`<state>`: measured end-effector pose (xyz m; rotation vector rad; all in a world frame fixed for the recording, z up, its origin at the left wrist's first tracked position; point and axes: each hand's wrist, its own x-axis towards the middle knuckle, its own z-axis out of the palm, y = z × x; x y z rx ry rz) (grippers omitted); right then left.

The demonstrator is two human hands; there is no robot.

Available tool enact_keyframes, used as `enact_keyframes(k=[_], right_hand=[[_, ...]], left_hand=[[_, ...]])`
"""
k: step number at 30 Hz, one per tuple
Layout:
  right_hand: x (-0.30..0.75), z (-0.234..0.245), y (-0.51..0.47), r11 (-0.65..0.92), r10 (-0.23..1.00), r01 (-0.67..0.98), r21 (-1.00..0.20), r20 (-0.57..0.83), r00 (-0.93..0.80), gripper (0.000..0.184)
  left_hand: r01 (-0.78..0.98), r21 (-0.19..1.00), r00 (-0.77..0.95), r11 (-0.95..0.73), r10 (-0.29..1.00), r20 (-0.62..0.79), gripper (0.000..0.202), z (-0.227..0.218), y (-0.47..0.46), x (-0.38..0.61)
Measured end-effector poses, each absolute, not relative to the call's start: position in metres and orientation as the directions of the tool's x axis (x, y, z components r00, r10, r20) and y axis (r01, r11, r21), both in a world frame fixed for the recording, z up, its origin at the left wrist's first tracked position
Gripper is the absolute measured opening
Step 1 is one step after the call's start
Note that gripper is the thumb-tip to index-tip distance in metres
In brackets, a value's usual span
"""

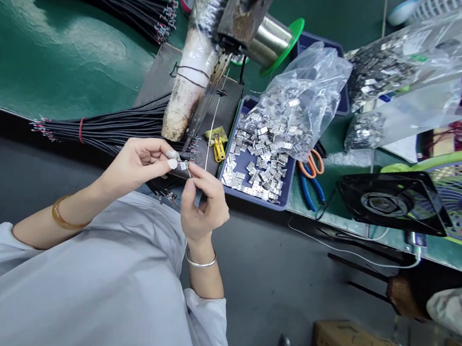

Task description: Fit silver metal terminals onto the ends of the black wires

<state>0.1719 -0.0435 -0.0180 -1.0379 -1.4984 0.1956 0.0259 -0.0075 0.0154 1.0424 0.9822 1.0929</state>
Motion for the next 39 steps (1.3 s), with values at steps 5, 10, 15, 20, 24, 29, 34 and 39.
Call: enact_keyframes(k=[5,10,15,20,24,29,34,39], right_hand=[[0.173,-0.017,-0.038,0.528,0.705,0.586,-0.615,0.702,0.102,0.006],[0.176,-0.014,-0.033,0.610,0.562,0.712,-0.348,0.824,-0.079,0.015],[0.178,-0.013,-0.028,0.639,0.507,0.720,-0.273,0.852,-0.127,0.016],[0.179,-0.012,-0.023,0.647,0.492,0.719,-0.253,0.859,-0.140,0.015],[0.180,-0.012,-0.022,0.655,0.488,0.718,-0.237,0.858,-0.161,0.014],[0.179,-0.010,-0.021,0.661,0.483,0.711,-0.240,0.861,-0.159,0.013],[0.175,-0.006,-0.023,0.650,0.487,0.719,-0.246,0.861,-0.146,0.016],[0.178,-0.007,-0.026,0.665,0.469,0.715,-0.214,0.865,-0.178,0.011]], left_hand=[[-0.158,0.979,0.176,0.130,0.979,-0.101,0.016,0.014,-0.007,0.025],[-0.203,0.971,0.137,0.130,0.985,-0.104,0.021,0.013,-0.006,0.029],[-0.257,0.959,0.085,0.123,0.991,-0.104,0.018,0.013,-0.005,0.033],[-0.248,0.955,0.063,0.165,0.986,-0.154,0.018,0.016,-0.004,0.032],[-0.257,0.954,0.056,0.155,0.988,-0.145,0.015,0.016,-0.004,0.033],[-0.260,0.959,0.012,0.115,0.993,-0.116,0.015,0.020,-0.004,0.037],[-0.276,0.956,0.008,0.104,0.994,-0.106,0.022,0.024,-0.003,0.036],[-0.246,0.963,0.027,0.115,0.993,-0.112,0.009,0.021,-0.004,0.036]])
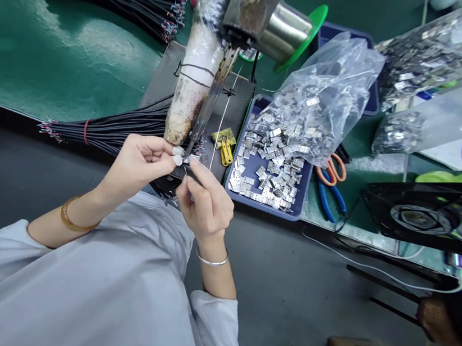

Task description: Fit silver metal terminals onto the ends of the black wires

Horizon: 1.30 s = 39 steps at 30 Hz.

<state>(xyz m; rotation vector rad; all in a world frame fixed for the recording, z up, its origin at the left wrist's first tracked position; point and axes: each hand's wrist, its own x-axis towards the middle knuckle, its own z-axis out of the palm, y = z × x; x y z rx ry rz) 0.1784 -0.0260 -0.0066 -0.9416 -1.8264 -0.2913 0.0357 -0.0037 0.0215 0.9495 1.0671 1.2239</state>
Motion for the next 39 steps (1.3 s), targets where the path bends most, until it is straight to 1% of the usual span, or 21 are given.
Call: enact_keyframes(k=[2,6,9,16,22,25,31,35,37,39], right_hand=[[0.180,-0.007,-0.027,0.663,0.493,0.708,-0.242,0.854,-0.169,0.011],[0.179,-0.005,-0.028,0.599,0.590,0.715,-0.362,0.802,-0.088,0.012],[0.177,-0.001,-0.029,0.567,0.644,0.711,-0.416,0.762,-0.068,0.013],[0.175,0.005,-0.028,0.581,0.657,0.683,-0.443,0.751,-0.071,0.017],[0.176,0.001,-0.029,0.550,0.694,0.638,-0.539,0.720,0.012,0.015],[0.176,0.002,-0.027,0.545,0.697,0.658,-0.520,0.717,-0.011,0.014],[0.172,0.008,-0.027,0.566,0.654,0.679,-0.467,0.756,-0.026,0.015],[0.176,0.001,-0.033,0.588,0.635,0.692,-0.419,0.769,-0.073,0.014],[0.179,-0.002,-0.036,0.577,0.652,0.692,-0.433,0.755,-0.072,0.011],[0.182,-0.002,-0.036,0.534,0.696,0.676,-0.508,0.718,-0.011,0.008]], left_hand=[[-0.237,0.963,0.038,0.128,0.992,-0.122,0.009,0.021,-0.004,0.036],[-0.217,0.970,0.020,0.113,0.994,-0.111,0.011,0.021,-0.007,0.038],[-0.180,0.979,-0.006,0.096,0.995,-0.099,0.013,0.020,-0.009,0.039],[-0.186,0.981,-0.058,0.048,0.997,-0.060,0.012,0.020,-0.011,0.040],[-0.144,0.988,-0.014,0.059,0.998,-0.062,0.014,0.020,-0.011,0.041],[-0.110,0.993,-0.024,0.041,0.999,-0.044,0.016,0.020,-0.013,0.041],[-0.039,0.997,-0.040,-0.066,0.997,0.064,0.014,0.019,-0.014,0.040],[-0.051,0.998,0.027,-0.043,0.999,0.044,0.014,0.019,-0.014,0.038],[-0.021,0.999,0.057,-0.044,0.997,0.045,0.014,0.018,-0.016,0.036],[0.052,0.993,0.075,-0.108,0.992,0.104,0.013,0.016,-0.018,0.035]])
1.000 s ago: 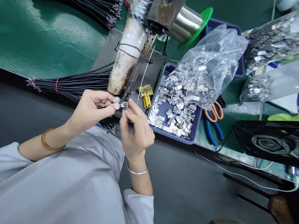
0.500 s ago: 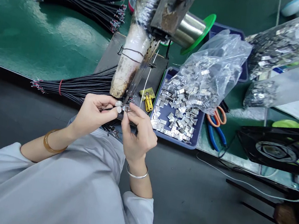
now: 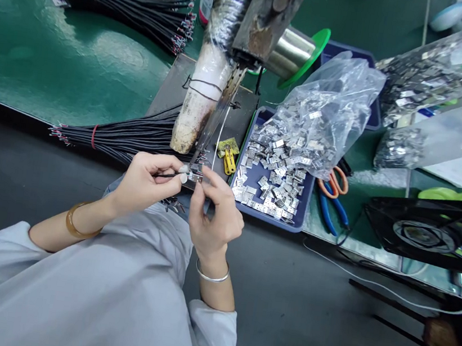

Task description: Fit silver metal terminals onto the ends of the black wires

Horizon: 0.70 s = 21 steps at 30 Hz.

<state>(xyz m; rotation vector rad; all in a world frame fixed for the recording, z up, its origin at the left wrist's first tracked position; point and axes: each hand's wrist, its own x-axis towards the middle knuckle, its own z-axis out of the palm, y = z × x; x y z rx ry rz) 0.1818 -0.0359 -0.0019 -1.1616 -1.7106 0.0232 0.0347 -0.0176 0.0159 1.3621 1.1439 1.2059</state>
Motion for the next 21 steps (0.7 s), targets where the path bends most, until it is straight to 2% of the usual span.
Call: enact_keyframes(k=[2,4,6,7,9,12,14,16,21], right_hand=[[0.183,0.003,-0.034,0.460,0.783,0.621,-0.635,0.619,0.053,0.009],[0.184,0.009,-0.031,0.378,0.885,0.507,-0.775,0.464,0.048,0.013],[0.184,0.013,-0.029,0.327,0.937,0.395,-0.859,0.350,-0.015,0.015],[0.185,0.013,-0.028,0.330,0.940,0.371,-0.868,0.340,-0.042,0.014],[0.187,0.012,-0.027,0.417,0.901,0.432,-0.800,0.428,-0.077,0.011],[0.191,0.009,-0.029,0.592,0.742,0.621,-0.514,0.648,-0.172,0.010],[0.192,0.011,-0.032,0.620,0.658,0.685,-0.382,0.728,-0.190,0.012],[0.191,0.016,-0.037,0.596,0.660,0.703,-0.389,0.736,-0.152,0.014],[0.182,0.016,-0.044,0.543,0.780,0.673,-0.502,0.598,-0.183,0.010]], left_hand=[[0.141,0.959,0.100,-0.244,0.968,0.231,0.014,0.013,-0.019,0.033],[0.208,0.901,0.140,-0.380,0.923,0.357,0.016,0.012,-0.020,0.030],[0.217,0.873,0.171,-0.437,0.897,0.407,0.015,0.013,-0.020,0.026],[0.197,0.885,0.180,-0.422,0.903,0.390,0.014,0.014,-0.019,0.023],[0.114,0.942,0.212,-0.316,0.934,0.287,0.014,0.018,-0.017,0.019],[-0.010,0.996,0.299,-0.086,0.951,0.085,0.019,0.021,-0.015,0.015],[-0.043,0.999,0.322,0.010,0.947,0.004,0.018,0.021,-0.015,0.015],[-0.054,0.997,0.319,0.052,0.947,-0.032,0.016,0.018,-0.015,0.015],[-0.058,0.997,0.321,0.060,0.946,-0.038,0.013,0.016,-0.015,0.017]])
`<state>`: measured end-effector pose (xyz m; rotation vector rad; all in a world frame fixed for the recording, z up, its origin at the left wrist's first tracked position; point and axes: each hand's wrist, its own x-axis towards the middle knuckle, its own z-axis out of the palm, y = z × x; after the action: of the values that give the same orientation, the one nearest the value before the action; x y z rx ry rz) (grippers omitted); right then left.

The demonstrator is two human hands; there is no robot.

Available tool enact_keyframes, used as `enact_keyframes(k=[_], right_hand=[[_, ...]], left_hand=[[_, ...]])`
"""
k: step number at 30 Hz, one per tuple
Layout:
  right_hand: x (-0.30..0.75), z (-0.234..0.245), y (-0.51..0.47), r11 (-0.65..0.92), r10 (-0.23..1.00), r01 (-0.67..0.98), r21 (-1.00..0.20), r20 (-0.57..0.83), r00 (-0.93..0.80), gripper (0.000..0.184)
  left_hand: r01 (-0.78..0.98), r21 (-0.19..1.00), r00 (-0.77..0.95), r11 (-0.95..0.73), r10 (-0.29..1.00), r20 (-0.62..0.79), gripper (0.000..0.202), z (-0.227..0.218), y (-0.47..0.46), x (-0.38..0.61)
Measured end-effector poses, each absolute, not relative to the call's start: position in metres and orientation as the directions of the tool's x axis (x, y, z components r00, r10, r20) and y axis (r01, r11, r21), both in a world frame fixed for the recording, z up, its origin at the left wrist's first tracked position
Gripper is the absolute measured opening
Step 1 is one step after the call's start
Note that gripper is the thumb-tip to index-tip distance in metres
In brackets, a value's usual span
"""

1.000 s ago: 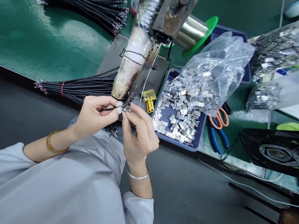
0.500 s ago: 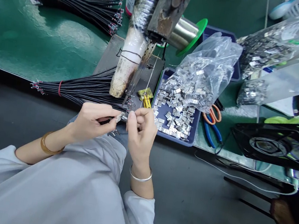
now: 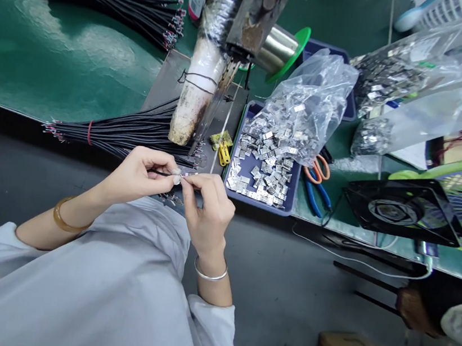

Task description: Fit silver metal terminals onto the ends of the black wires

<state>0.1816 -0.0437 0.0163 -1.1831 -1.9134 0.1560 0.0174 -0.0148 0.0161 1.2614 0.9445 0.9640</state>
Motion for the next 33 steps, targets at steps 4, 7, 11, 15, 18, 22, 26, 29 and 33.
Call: enact_keyframes(k=[4,7,11,15,18,22,26,29,33], right_hand=[[0.180,0.006,-0.043,0.462,0.816,0.685,-0.563,0.572,-0.081,0.012],[0.184,0.004,-0.041,0.401,0.747,0.629,-0.667,0.635,0.198,0.008],[0.186,0.005,-0.040,0.546,0.578,0.526,-0.652,0.748,0.327,0.012],[0.183,0.001,-0.039,0.472,0.737,0.527,-0.707,0.644,0.204,0.008],[0.178,-0.002,-0.038,0.419,0.827,0.562,-0.713,0.555,0.088,0.003],[0.176,-0.002,-0.033,0.497,0.765,0.614,-0.614,0.644,0.025,0.009],[0.176,-0.001,-0.027,0.533,0.737,0.623,-0.572,0.676,-0.009,0.011],[0.176,0.001,-0.025,0.547,0.727,0.618,-0.565,0.686,-0.017,0.012],[0.174,0.006,-0.025,0.556,0.708,0.643,-0.527,0.705,-0.035,0.015]], left_hand=[[-0.073,0.994,0.281,0.085,0.958,-0.061,0.018,0.019,-0.014,0.019],[-0.090,0.992,0.237,0.087,0.969,-0.064,0.019,0.020,-0.013,0.021],[-0.103,0.991,0.201,0.090,0.977,-0.068,0.018,0.020,-0.011,0.024],[-0.103,0.990,0.171,0.091,0.982,-0.073,0.018,0.021,-0.009,0.025],[-0.073,0.994,0.136,0.076,0.989,-0.066,0.018,0.021,-0.008,0.028],[-0.061,0.996,0.088,0.065,0.994,-0.059,0.016,0.022,-0.007,0.032],[-0.070,0.994,0.033,0.086,0.996,-0.084,0.015,0.024,-0.006,0.036],[-0.082,0.992,0.017,0.098,0.995,-0.097,0.015,0.026,-0.006,0.036],[-0.080,0.991,0.025,0.111,0.994,-0.110,0.016,0.028,-0.005,0.035]])
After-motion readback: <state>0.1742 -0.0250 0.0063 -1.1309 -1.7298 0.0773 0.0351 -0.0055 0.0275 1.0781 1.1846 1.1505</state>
